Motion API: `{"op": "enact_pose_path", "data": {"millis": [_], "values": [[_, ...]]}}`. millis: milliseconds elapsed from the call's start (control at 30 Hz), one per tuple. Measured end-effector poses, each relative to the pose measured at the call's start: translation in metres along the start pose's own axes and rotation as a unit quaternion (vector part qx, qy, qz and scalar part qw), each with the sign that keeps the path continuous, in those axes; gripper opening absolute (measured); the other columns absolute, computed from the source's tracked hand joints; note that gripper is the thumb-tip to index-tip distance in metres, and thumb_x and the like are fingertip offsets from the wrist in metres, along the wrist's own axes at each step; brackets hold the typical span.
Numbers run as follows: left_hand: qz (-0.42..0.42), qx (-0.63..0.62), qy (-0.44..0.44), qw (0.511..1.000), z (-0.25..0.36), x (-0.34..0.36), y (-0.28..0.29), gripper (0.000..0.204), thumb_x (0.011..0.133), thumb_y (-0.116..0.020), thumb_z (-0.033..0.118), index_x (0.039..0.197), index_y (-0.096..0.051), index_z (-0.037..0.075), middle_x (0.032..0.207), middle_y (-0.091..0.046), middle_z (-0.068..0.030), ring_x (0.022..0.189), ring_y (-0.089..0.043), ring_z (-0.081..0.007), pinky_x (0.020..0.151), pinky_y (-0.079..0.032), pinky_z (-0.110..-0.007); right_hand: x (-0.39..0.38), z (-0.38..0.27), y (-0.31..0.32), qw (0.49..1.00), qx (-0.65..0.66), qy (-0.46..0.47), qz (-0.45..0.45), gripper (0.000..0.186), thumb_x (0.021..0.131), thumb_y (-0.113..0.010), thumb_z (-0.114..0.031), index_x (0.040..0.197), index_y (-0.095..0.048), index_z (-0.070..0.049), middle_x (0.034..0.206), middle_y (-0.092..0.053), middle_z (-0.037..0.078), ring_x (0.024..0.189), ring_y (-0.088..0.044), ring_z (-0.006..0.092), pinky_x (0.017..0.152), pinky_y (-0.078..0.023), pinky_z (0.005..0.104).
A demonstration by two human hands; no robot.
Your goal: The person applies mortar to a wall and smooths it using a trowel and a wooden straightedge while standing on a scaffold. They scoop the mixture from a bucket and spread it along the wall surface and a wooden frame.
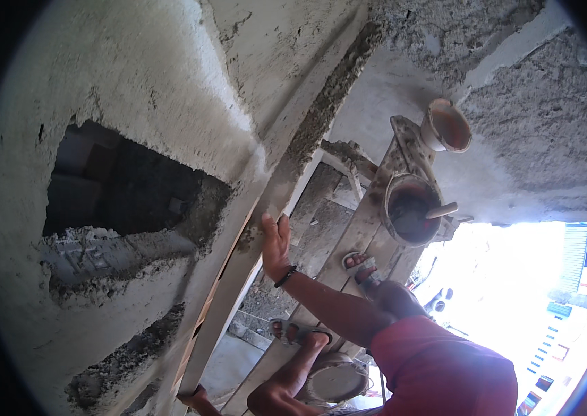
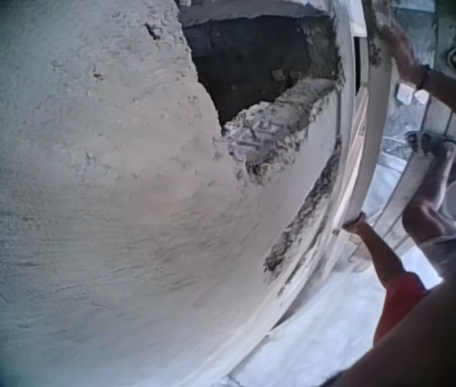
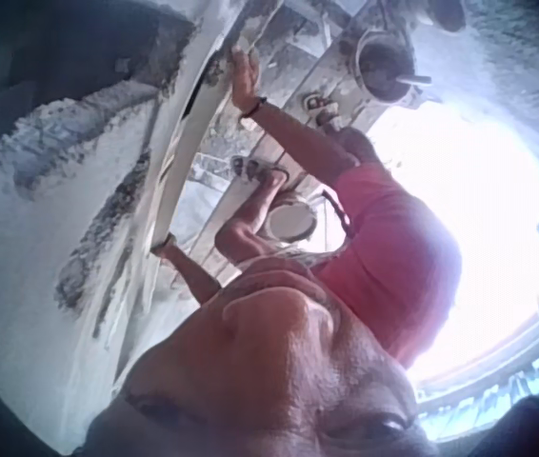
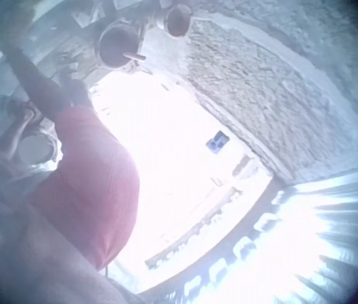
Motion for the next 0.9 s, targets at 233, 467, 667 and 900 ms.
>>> {"op": "enact_pose_path", "data": {"millis": [233,467,667,900], "values": [[-0.007,0.016,0.035,0.999,-0.073,0.004,0.006,0.066,0.084,-0.043,0.067,0.123,-0.055,0.016,0.125,-0.058,-0.0064,0.115,-0.055,-0.0269,0.098,-0.043,-0.041,0.04,0.07,0.092,0.996,-0.064,-0.051,0.03,0.03,0.087,-0.057,-0.036,0.104,-0.057,-0.011,0.094,-0.056,-0.001,0.085,-0.052,0.0115,0.073,-0.044,0.0296],[-0.014,0.004,0.036,0.999,-0.162,0.037,0.008,0.067,0.084,-0.042,0.068,0.127,-0.053,0.018,0.129,-0.055,-0.0033,0.117,-0.053,-0.0244,0.099,-0.042,-0.039,0.094,0.149,0.178,0.987,-0.069,-0.137,0.05,0.026,0.085,-0.057,-0.043,0.098,-0.056,-0.021,0.088,-0.059,-0.003,0.077,-0.059,0.0123,0.062,-0.048,0.0293],[-0.056,0.001,0.018,0.998,-0.234,0.076,-0.008,0.068,0.085,-0.042,0.068,0.129,-0.051,0.018,0.131,-0.053,-0.0062,0.119,-0.052,-0.0261,0.099,-0.042,-0.04,0.158,0.221,0.236,0.977,-0.09,-0.192,0.033,0.03,0.086,-0.054,-0.043,0.104,-0.055,-0.02,0.096,-0.061,-0.001,0.084,-0.061,0.0165,0.067,-0.052,0.0352],[-0.086,-0.045,-0.006,0.995,-0.284,0.142,0.005,0.069,0.083,-0.043,0.069,0.13,-0.049,0.019,0.131,-0.053,-0.0054,0.12,-0.05,-0.0276,0.1,-0.04,-0.046,0.194,0.297,0.251,0.96,-0.087,-0.267,0.014,0.035,0.08,-0.053,-0.043,0.106,-0.056,-0.019,0.096,-0.062,0.001,0.082,-0.062,0.0205,0.066,-0.05,0.0393]]}}
Point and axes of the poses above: each hand's wrist, its own x-axis towards the middle knuckle, its own y-axis out of the back of the hand, z = x × y, the point moved 7 cm from there along x, towards the middle knuckle
